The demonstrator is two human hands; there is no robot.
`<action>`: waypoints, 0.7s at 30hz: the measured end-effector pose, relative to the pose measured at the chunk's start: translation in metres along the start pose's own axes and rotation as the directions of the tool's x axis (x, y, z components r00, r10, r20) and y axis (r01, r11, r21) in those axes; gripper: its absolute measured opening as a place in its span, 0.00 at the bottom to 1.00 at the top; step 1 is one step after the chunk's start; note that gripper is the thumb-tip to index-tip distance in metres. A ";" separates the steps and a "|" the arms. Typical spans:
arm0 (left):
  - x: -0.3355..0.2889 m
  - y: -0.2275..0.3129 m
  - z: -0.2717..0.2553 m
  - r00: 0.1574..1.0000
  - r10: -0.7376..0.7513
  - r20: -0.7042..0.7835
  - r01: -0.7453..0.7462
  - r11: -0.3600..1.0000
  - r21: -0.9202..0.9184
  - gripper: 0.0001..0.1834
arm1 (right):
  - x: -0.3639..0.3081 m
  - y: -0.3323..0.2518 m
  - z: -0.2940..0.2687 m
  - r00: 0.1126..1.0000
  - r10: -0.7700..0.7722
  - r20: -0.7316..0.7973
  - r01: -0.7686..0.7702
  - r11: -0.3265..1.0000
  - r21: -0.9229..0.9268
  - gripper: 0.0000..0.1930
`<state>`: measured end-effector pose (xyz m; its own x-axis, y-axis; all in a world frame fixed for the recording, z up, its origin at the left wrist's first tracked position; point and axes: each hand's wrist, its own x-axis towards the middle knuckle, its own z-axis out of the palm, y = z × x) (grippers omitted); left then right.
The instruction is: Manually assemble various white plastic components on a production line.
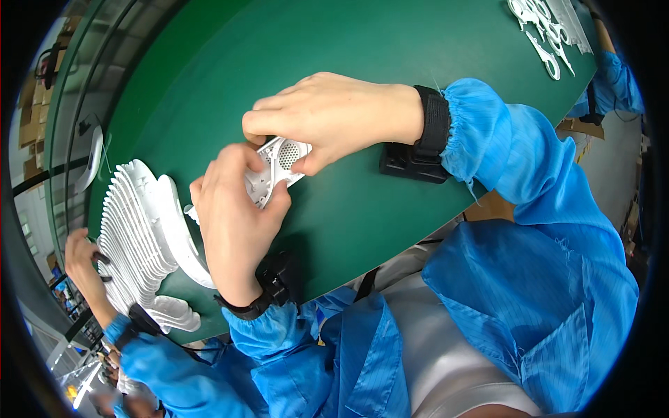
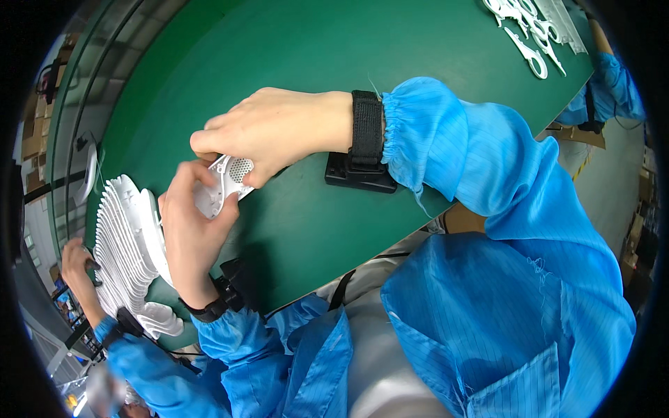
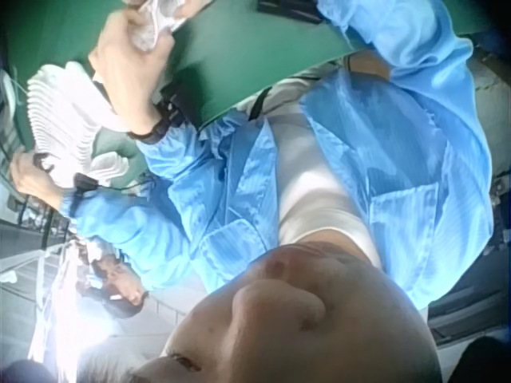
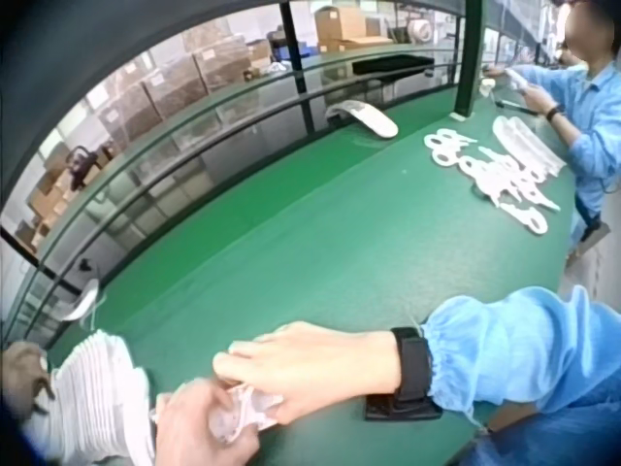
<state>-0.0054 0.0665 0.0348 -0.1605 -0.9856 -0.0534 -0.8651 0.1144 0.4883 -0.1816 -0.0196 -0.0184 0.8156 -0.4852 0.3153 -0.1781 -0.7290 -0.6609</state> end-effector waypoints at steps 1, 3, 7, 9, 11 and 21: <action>-0.001 0.003 -0.004 1.000 -0.007 0.000 0.007 1.000 0.009 0.15 | 0.002 -0.002 0.000 1.000 0.002 0.008 -0.003 1.000 0.013 0.17; -0.003 0.006 -0.007 0.994 -0.094 -0.047 0.095 0.996 0.004 0.19 | 0.004 -0.003 0.001 0.999 0.001 0.049 0.001 0.999 -0.042 0.17; 0.007 0.006 -0.005 0.998 -0.062 0.030 0.060 0.996 0.065 0.17 | 0.000 0.002 0.004 0.996 0.024 0.085 -0.010 0.988 -0.153 0.17; 0.008 0.007 -0.008 0.996 -0.016 0.090 -0.002 0.980 0.200 0.18 | 0.001 0.009 0.002 0.994 0.032 0.104 -0.022 0.995 -0.096 0.15; 0.006 0.006 -0.009 0.993 -0.062 0.102 0.042 0.982 0.186 0.18 | 0.007 0.011 0.000 0.992 0.027 0.127 -0.022 0.999 -0.039 0.15; -0.031 -0.007 -0.025 0.906 0.077 -0.417 -0.054 0.996 0.066 0.15 | 0.009 0.032 -0.024 0.996 0.080 0.031 -0.082 0.994 0.075 0.14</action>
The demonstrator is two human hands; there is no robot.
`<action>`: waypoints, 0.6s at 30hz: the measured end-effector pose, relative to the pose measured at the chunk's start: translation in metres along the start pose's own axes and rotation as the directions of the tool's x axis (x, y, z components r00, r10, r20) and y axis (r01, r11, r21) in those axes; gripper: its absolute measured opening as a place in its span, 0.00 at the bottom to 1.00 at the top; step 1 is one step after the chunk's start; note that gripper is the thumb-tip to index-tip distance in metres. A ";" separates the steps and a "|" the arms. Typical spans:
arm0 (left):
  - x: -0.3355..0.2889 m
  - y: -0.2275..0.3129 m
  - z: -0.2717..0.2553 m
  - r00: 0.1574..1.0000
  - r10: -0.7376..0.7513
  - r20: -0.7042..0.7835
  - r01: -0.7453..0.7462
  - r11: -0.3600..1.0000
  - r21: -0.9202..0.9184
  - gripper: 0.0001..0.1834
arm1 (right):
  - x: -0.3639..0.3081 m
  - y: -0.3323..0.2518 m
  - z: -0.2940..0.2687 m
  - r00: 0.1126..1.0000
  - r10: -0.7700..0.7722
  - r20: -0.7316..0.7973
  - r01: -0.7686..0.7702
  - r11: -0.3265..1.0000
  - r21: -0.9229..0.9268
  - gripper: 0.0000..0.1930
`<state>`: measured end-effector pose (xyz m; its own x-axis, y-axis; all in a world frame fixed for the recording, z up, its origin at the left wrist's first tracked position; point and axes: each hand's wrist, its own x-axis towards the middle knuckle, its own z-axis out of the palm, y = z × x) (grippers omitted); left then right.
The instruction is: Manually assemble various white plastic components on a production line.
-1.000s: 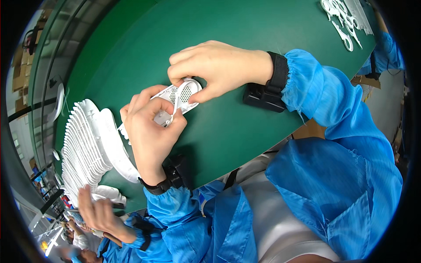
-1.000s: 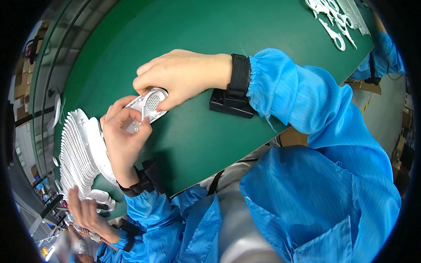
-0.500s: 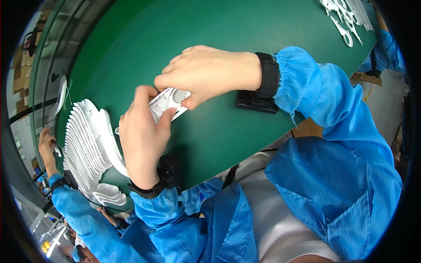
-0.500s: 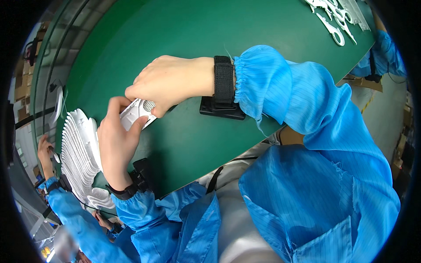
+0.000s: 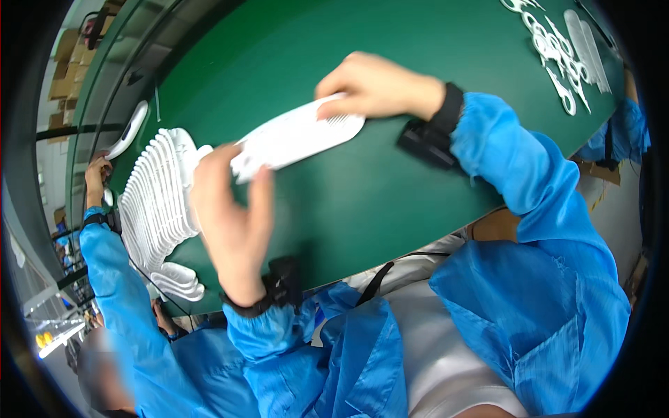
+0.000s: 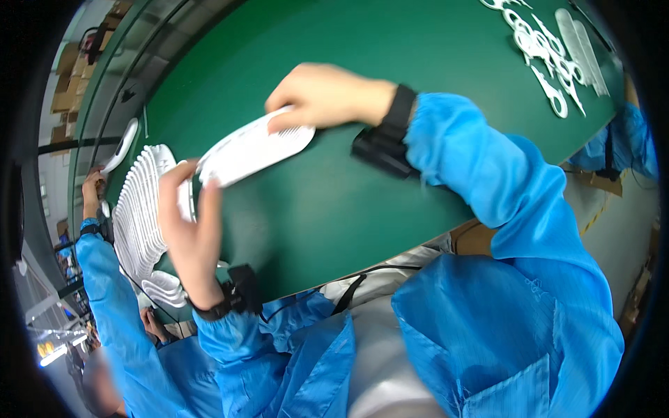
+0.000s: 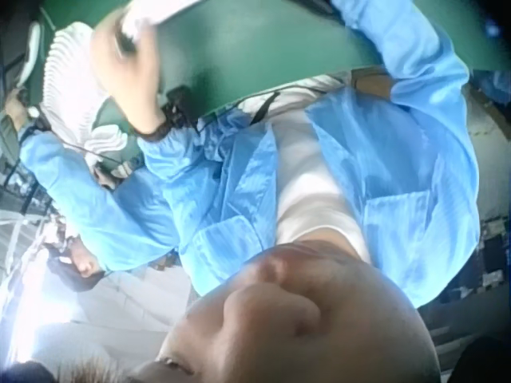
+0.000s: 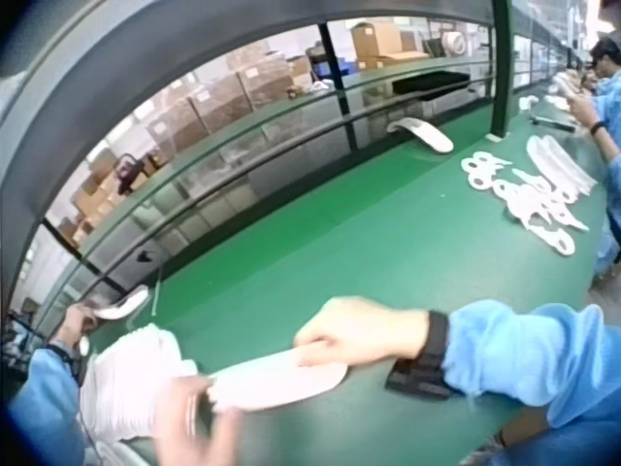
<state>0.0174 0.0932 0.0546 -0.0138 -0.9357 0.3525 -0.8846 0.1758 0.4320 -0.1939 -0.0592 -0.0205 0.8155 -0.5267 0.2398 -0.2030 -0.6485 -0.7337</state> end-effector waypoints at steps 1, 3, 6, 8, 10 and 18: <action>-0.015 -0.002 -0.017 0.967 -0.141 -0.210 0.138 0.990 -0.028 0.14 | 0.000 0.006 -0.011 0.996 0.088 -0.009 -0.086 0.984 0.154 0.13; -0.050 -0.020 -0.044 0.869 -0.398 -0.294 0.450 0.883 0.136 0.15 | -0.003 0.024 -0.043 0.957 0.276 0.084 -0.288 0.897 0.336 0.14; -0.103 -0.054 -0.043 0.846 -0.484 -0.223 0.531 0.805 0.266 0.18 | -0.013 0.077 -0.077 0.924 0.383 -0.003 -0.338 0.817 0.467 0.13; -0.108 -0.048 -0.036 0.729 -0.671 -0.133 0.683 0.726 0.083 0.19 | -0.019 0.080 -0.090 0.837 0.542 -0.079 -0.386 0.686 0.617 0.11; -0.115 -0.046 -0.025 0.613 -0.790 0.014 0.789 0.611 -0.073 0.21 | -0.008 0.060 -0.092 0.728 0.644 -0.235 -0.313 0.617 0.722 0.07; -0.086 -0.032 -0.013 0.913 -0.385 0.135 0.403 0.903 -0.148 0.30 | -0.024 0.056 -0.091 0.789 0.569 -0.233 -0.202 0.598 0.776 0.22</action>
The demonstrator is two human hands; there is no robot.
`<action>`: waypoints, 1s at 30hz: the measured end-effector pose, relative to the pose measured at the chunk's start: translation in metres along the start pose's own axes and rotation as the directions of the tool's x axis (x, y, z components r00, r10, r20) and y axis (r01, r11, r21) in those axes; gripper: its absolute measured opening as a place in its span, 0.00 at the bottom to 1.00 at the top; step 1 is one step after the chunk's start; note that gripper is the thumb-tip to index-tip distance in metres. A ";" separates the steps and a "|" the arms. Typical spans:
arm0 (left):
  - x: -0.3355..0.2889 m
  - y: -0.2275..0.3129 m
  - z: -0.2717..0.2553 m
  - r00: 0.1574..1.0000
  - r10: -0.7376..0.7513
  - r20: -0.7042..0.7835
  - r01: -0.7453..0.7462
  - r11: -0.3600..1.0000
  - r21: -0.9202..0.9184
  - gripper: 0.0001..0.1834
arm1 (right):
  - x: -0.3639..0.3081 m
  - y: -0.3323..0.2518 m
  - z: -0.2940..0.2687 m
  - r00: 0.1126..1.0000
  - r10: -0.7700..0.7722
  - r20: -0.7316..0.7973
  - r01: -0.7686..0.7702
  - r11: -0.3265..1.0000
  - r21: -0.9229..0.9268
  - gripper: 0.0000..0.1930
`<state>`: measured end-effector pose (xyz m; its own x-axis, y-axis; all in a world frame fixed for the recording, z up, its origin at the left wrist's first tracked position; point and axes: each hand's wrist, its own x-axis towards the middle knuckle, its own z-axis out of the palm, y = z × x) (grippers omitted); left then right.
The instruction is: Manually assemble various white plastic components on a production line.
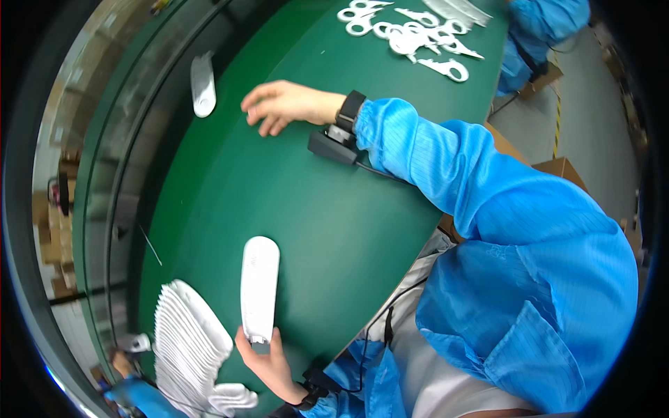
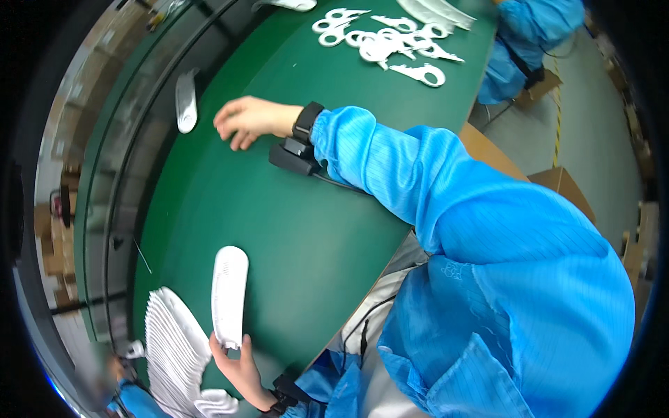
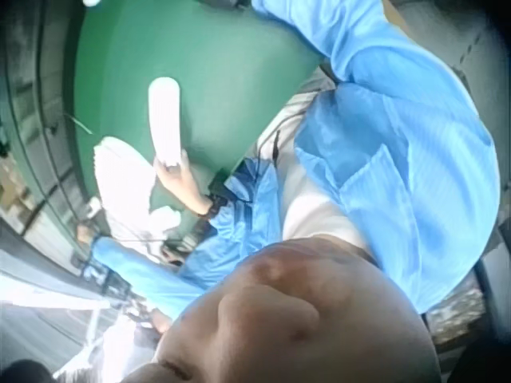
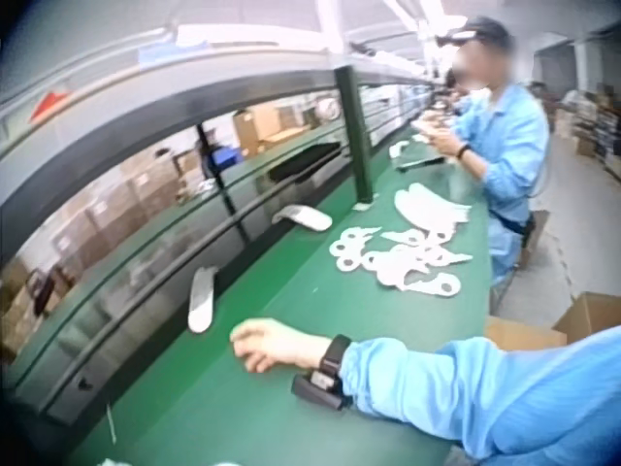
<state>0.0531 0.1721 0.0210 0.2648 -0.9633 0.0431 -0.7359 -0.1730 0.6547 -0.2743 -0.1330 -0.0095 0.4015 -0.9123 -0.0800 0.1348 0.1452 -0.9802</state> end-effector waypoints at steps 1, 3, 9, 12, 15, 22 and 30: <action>0.010 0.006 0.000 0.997 0.047 0.058 -0.050 0.998 0.038 0.30 | -0.013 -0.008 -0.012 1.000 0.019 -0.011 -0.020 0.992 -0.126 0.19; 0.024 0.009 0.002 0.987 0.120 0.108 -0.130 0.987 0.095 0.30 | -0.029 -0.013 -0.027 0.999 -0.046 0.022 0.051 0.933 -0.355 0.16; 0.061 0.075 0.044 0.896 0.390 0.210 -0.436 0.861 0.262 0.28 | -0.134 -0.036 -0.154 0.803 -0.495 -0.333 -0.206 0.294 -0.933 0.26; 0.072 0.084 0.058 0.889 0.380 0.256 -0.435 0.874 0.214 0.23 | -0.161 -0.043 -0.157 0.817 -0.332 -0.471 -0.409 0.242 -0.880 0.32; 0.075 0.083 0.065 0.865 0.425 0.266 -0.483 0.850 0.211 0.14 | -0.157 -0.041 -0.165 0.912 -0.271 -0.309 -0.234 0.275 -0.932 0.24; 0.092 0.074 0.079 0.866 0.463 0.190 -0.488 0.866 0.114 0.21 | -0.146 -0.081 -0.150 0.947 -0.261 -0.188 -0.174 0.074 -0.982 0.14; 0.086 0.059 0.062 0.871 0.491 -0.001 -0.490 0.869 -0.075 0.22 | -0.073 -0.058 0.024 0.960 -0.202 0.196 0.280 0.625 -0.729 0.11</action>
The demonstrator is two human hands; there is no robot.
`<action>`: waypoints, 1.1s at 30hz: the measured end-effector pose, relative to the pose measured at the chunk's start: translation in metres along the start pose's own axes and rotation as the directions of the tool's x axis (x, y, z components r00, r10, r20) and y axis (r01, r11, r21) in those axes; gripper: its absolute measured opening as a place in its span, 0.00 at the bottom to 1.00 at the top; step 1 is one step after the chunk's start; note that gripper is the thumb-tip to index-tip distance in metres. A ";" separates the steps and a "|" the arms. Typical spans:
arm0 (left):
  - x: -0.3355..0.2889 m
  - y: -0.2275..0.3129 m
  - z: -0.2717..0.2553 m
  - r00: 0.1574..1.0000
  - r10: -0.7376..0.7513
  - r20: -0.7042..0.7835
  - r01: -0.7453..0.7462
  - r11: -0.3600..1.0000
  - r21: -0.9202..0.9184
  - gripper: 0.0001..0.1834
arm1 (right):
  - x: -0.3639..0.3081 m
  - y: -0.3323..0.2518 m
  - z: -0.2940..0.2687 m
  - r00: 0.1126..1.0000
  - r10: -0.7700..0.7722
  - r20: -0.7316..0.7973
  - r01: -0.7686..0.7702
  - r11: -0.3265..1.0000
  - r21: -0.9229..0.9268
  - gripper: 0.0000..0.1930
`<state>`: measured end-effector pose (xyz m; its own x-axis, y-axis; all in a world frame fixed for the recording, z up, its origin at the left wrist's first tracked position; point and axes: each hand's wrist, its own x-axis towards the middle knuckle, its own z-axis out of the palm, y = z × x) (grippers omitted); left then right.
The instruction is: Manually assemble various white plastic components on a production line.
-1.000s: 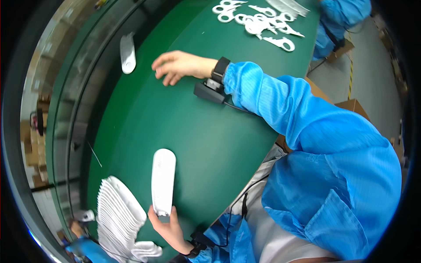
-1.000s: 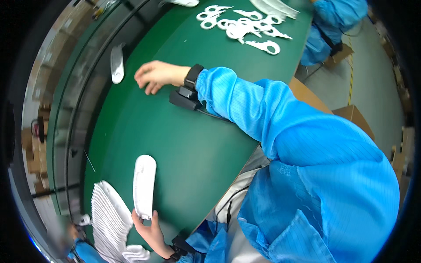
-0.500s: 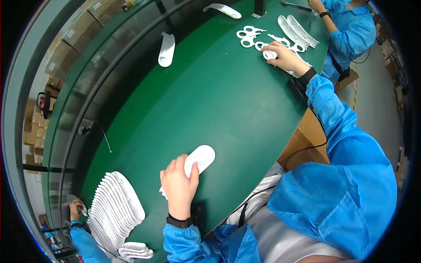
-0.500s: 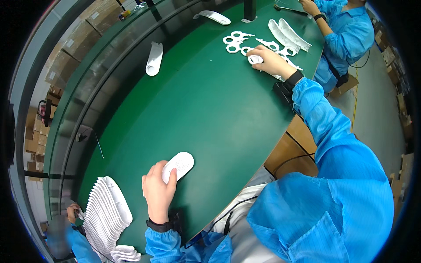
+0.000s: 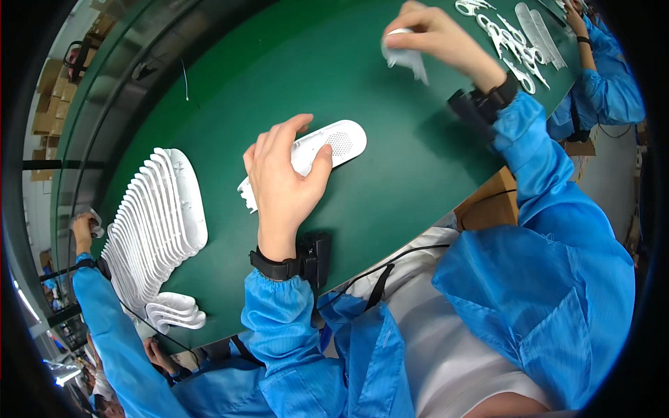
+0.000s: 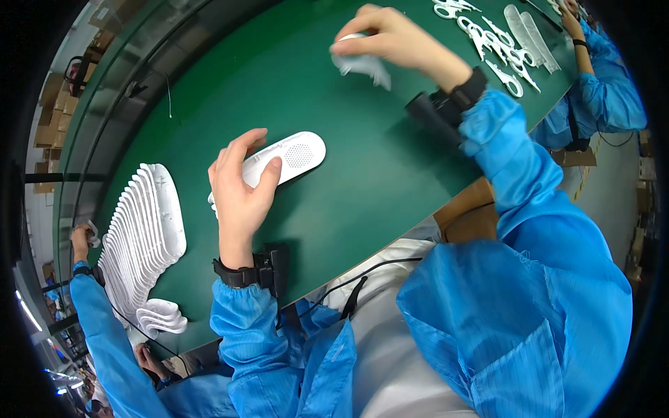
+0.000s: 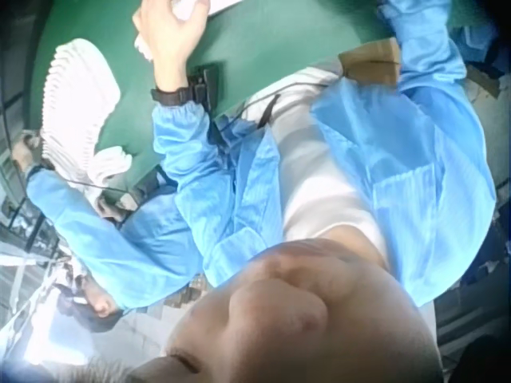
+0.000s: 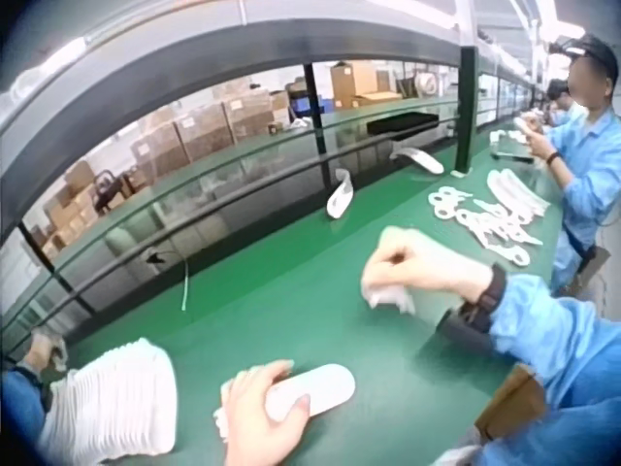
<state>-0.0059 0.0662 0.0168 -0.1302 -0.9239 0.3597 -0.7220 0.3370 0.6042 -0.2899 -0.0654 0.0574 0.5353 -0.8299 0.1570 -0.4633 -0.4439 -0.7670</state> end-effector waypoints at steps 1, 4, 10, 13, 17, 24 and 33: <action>0.000 0.000 0.000 1.000 -0.001 0.008 0.001 1.000 -0.008 0.22 | 0.001 0.004 0.021 0.999 -0.019 -0.038 0.024 0.991 0.129 0.09; -0.001 0.002 -0.003 0.997 0.042 0.070 -0.043 0.999 0.020 0.17 | -0.003 -0.007 0.080 0.990 0.113 0.084 -0.140 0.802 0.581 0.10; 0.001 0.000 0.005 0.991 -0.002 0.136 -0.005 0.999 0.052 0.14 | -0.016 -0.008 0.112 0.975 0.137 0.175 -0.222 0.623 0.750 0.08; 0.001 -0.003 0.006 0.994 -0.013 0.108 0.013 1.000 0.006 0.10 | -0.017 -0.004 0.102 0.948 0.138 0.286 -0.299 0.688 0.661 0.08; 0.004 0.001 -0.002 0.986 -0.021 0.164 0.025 0.999 -0.024 0.06 | -0.019 -0.012 0.091 0.950 0.129 0.285 -0.241 0.883 0.403 0.06; 0.009 0.002 -0.006 0.966 -0.106 0.235 0.147 0.976 -0.163 0.03 | -0.023 -0.008 0.090 0.950 -0.082 0.301 0.005 0.969 0.248 0.10; 0.000 0.002 -0.003 0.990 0.021 0.138 -0.008 0.995 -0.100 0.08 | -0.027 -0.008 0.103 0.952 -0.221 0.214 0.193 0.970 0.147 0.13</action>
<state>-0.0052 0.0680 0.0204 -0.2383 -0.9326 0.2710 -0.6492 0.3605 0.6697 -0.2279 -0.0047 -0.0046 0.7627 -0.6193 0.1863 -0.2428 -0.5412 -0.8051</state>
